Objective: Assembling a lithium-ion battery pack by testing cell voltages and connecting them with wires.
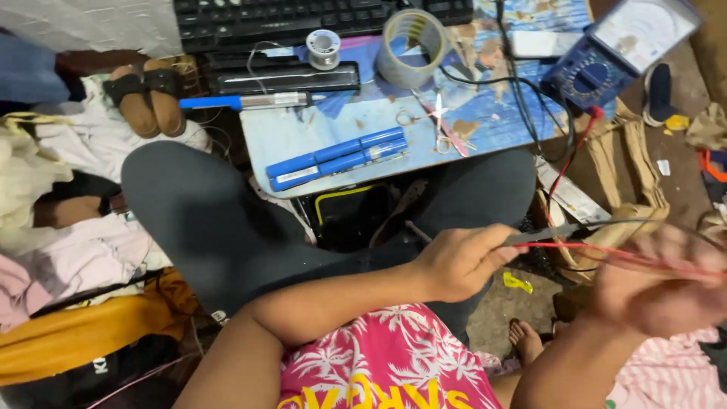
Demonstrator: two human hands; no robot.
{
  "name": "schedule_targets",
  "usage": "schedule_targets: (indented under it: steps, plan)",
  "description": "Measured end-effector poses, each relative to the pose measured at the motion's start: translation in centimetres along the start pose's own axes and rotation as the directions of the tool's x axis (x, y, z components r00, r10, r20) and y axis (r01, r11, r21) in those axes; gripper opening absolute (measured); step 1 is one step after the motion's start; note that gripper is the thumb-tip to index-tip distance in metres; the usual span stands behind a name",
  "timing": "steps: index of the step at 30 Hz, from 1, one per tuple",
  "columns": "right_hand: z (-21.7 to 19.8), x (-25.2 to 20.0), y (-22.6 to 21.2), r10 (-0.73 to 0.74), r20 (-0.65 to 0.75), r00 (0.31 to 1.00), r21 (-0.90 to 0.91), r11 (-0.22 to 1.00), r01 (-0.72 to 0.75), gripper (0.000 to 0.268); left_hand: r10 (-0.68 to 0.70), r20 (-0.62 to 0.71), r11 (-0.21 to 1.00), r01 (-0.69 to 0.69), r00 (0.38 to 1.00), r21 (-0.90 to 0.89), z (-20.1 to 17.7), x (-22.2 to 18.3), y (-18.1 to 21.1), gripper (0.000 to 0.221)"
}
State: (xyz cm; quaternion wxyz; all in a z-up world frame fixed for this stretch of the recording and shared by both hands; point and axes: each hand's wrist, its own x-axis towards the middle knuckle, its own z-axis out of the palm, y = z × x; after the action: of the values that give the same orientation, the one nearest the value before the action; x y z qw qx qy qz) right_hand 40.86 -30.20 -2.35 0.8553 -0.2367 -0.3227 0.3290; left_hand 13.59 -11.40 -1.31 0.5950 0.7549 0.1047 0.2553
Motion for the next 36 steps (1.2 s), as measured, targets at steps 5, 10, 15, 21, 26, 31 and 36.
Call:
schedule_targets:
  steps: [5, 10, 15, 21, 26, 31, 36]
  plan:
    - [3.7, -2.4, 9.1, 0.157, -0.09, 0.983, -0.365, 0.914, -0.179, 0.095, 0.081, 0.058, 0.996, -0.08, 0.995, -0.034, 0.5, -0.2, 3.7, 0.032]
    - [8.1, -6.5, 15.2, 0.844, 0.046, 0.535, -0.928, 0.234, -0.289, 0.064, 0.088, 0.196, 0.996, -0.089, 0.977, -0.001, 4.0, -1.8, 4.0, 0.036]
    - [13.7, -5.9, 18.3, 0.462, 0.153, 0.874, -0.94, 0.34, -0.015, 0.035, 0.375, 0.333, 0.798, -0.484, 0.865, 0.36, 6.7, -4.1, 2.5, 0.055]
    - [13.3, -2.7, 17.0, 0.255, -0.362, 0.896, -0.739, 0.507, -0.443, 0.036, 0.655, 0.077, 0.546, -0.542, 0.751, 0.639, -3.2, -3.8, 8.1, 0.026]
    - [7.1, -0.1, 15.9, -0.043, -0.569, 0.821, -0.549, 0.764, -0.34, 0.032, 0.649, 0.012, 0.532, -0.465, 0.76, 0.708, -7.3, -7.8, 4.6, 0.015]
    - [8.7, 0.0, 14.6, -0.35, -0.507, 0.788, -0.642, 0.763, -0.075, 0.031, 0.563, -0.209, 0.509, -0.136, 0.799, 0.85, -10.6, -12.6, 0.7, 0.022]
    - [12.7, -1.6, 17.4, -0.44, -0.07, 0.895, -0.773, 0.591, 0.23, 0.027, 0.539, -0.499, 0.689, -0.015, 0.678, 0.725, -14.7, -15.2, -1.0, 0.019]
